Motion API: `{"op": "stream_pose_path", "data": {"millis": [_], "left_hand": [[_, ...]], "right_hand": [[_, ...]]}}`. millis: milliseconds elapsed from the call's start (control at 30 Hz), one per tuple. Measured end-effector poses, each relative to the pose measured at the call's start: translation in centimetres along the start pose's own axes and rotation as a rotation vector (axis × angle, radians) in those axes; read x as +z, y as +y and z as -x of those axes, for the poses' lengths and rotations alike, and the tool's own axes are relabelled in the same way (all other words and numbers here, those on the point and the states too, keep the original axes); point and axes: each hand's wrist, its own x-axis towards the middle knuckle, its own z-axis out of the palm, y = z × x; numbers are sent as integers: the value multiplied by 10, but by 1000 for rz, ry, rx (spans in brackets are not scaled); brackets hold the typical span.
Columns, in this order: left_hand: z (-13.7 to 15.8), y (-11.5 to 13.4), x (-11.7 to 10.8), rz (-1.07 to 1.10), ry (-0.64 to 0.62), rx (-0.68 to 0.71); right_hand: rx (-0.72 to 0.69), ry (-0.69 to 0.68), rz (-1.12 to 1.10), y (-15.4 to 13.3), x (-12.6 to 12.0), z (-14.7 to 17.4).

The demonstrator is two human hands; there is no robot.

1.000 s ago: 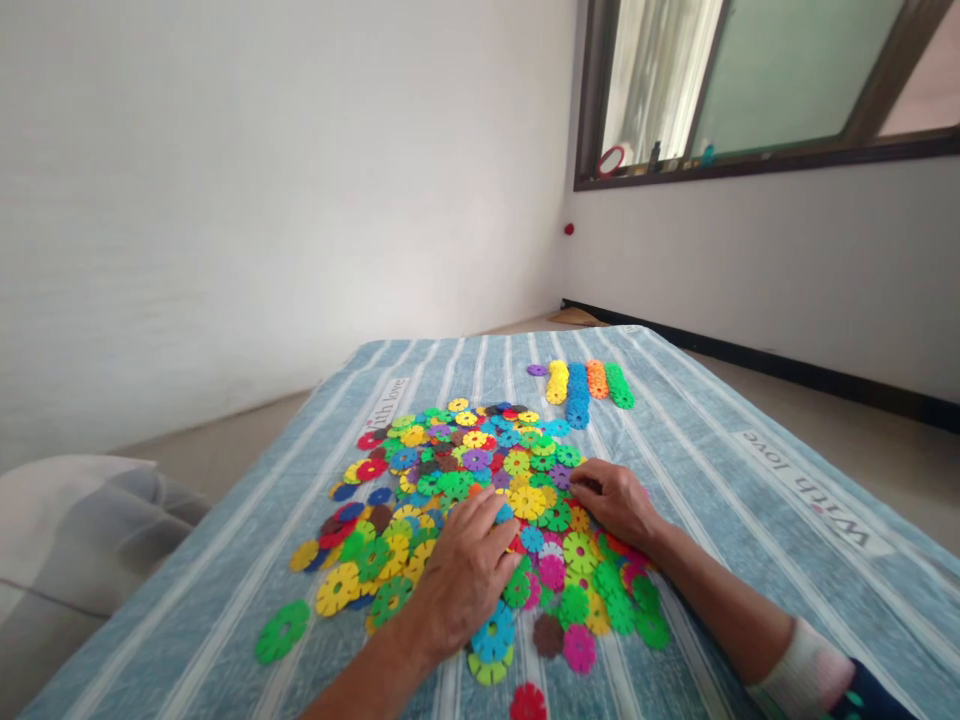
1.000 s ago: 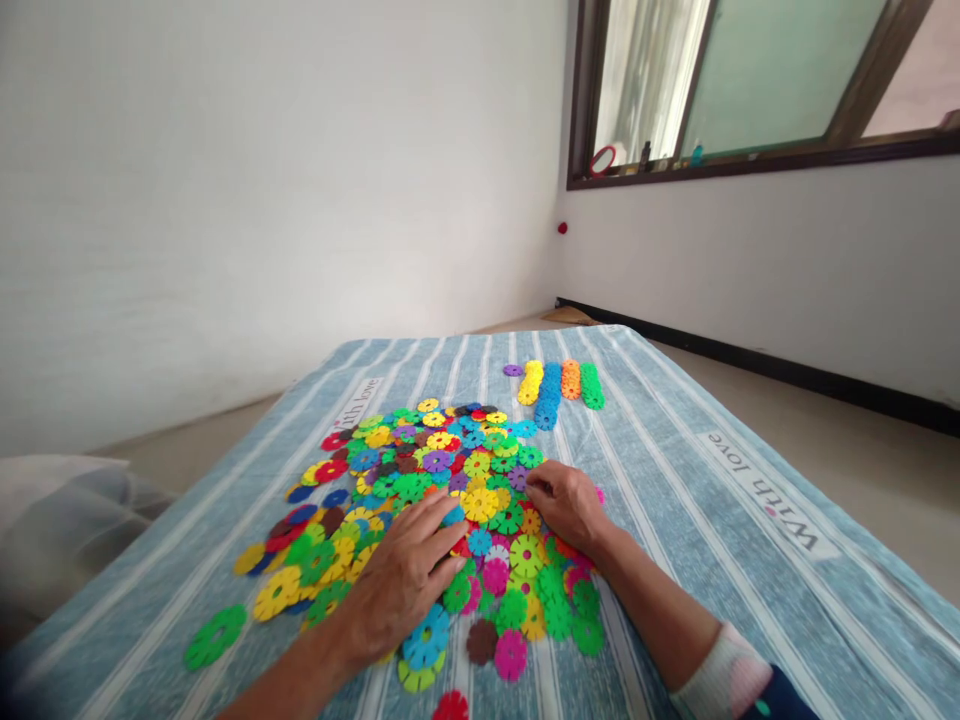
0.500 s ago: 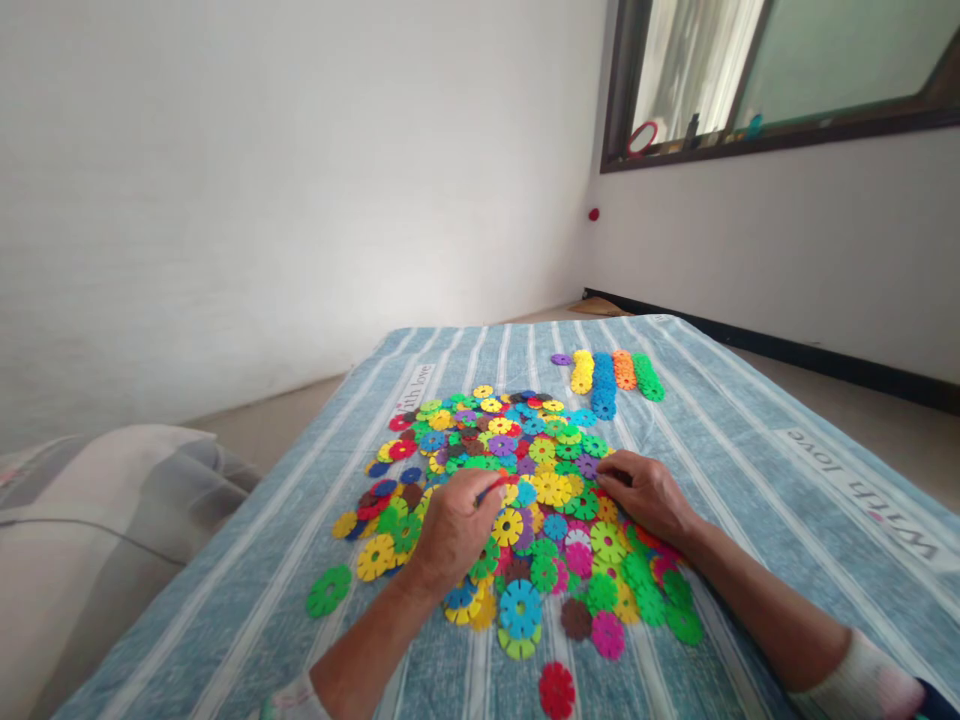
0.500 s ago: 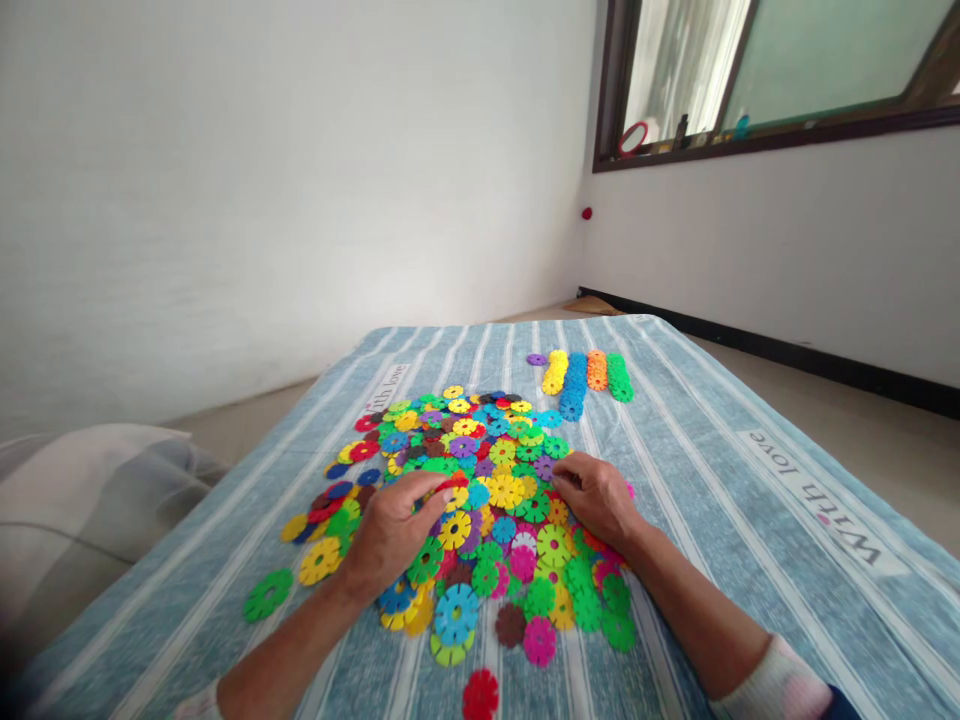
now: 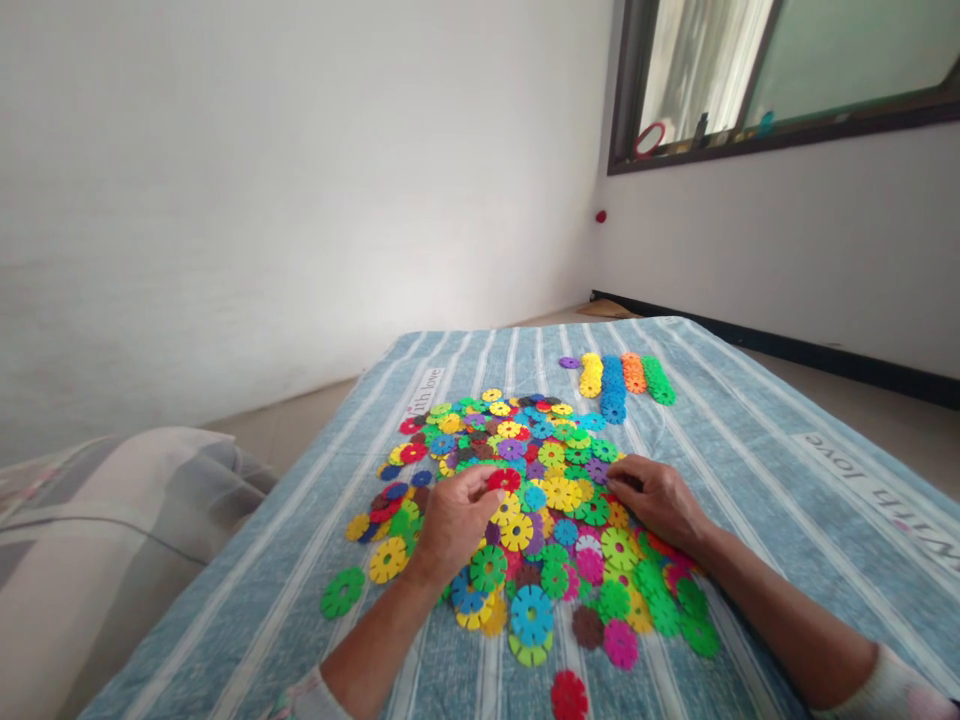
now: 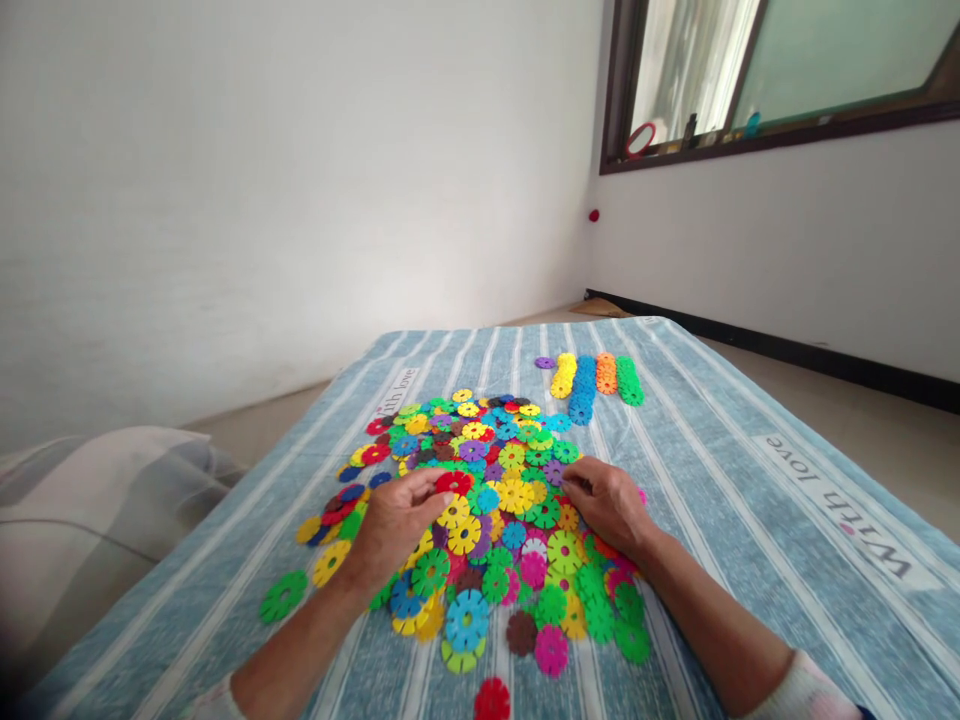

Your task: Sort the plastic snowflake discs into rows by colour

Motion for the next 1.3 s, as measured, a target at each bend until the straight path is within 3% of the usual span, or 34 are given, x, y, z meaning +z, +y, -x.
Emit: {"op": "stream_pose_path", "data": {"millis": [233, 567, 867, 1067, 1200, 1300], "left_hand": [[-3, -7, 2, 12, -16, 8], [-6, -13, 0, -251, 70, 121], [1, -8, 1, -429, 92, 412], [5, -8, 7, -518, 86, 679], [6, -7, 8, -548, 86, 694], [6, -6, 7, -558, 98, 669]], "right_hand": [[-17, 26, 20, -1, 1, -3], [11, 32, -119, 0, -1, -1], [-20, 44, -94, -3, -2, 1], [-249, 81, 78, -15, -3, 7], [-437, 16, 192, -34, 4, 10], [-482, -39, 268, -46, 15, 11]]}}
